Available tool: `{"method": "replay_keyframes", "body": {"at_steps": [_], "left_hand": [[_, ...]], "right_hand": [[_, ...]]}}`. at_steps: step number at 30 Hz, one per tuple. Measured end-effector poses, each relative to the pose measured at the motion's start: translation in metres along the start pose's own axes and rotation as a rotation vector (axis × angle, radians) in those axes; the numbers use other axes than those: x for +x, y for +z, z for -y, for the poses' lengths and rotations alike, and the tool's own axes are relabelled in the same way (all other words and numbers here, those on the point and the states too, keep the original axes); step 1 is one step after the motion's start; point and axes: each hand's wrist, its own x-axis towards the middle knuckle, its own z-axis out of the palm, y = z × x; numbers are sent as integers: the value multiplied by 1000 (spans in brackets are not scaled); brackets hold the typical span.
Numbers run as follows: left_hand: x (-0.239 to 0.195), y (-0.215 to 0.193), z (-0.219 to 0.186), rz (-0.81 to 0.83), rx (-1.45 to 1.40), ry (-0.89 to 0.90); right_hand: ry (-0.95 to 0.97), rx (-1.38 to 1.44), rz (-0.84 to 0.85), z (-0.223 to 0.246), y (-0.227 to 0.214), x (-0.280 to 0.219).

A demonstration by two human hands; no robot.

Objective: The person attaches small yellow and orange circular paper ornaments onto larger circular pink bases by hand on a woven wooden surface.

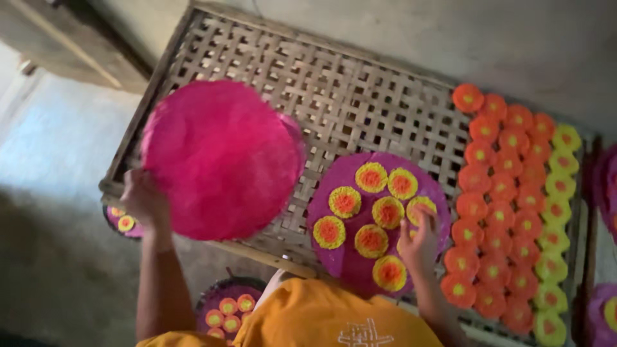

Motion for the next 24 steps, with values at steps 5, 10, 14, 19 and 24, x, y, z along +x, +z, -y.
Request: {"method": "replay_keyframes", "body": {"at_steps": [5,10,14,19,24], "left_hand": [[29,4,34,126,233,-207],[8,65,-87,235,-113,224],[-64,105,-240,803,-685,339],[-117,145,-359,1183,-696,770],[-135,207,-437,1178,-762,885]], "right_hand": [[-20,-114,-68,-1,18,21],[106,-119,45,-14,37,65],[106,-290,159,-23,43,90],[73,-551,298,-45,60,83],[385,157,163,-128,49,109]]}}
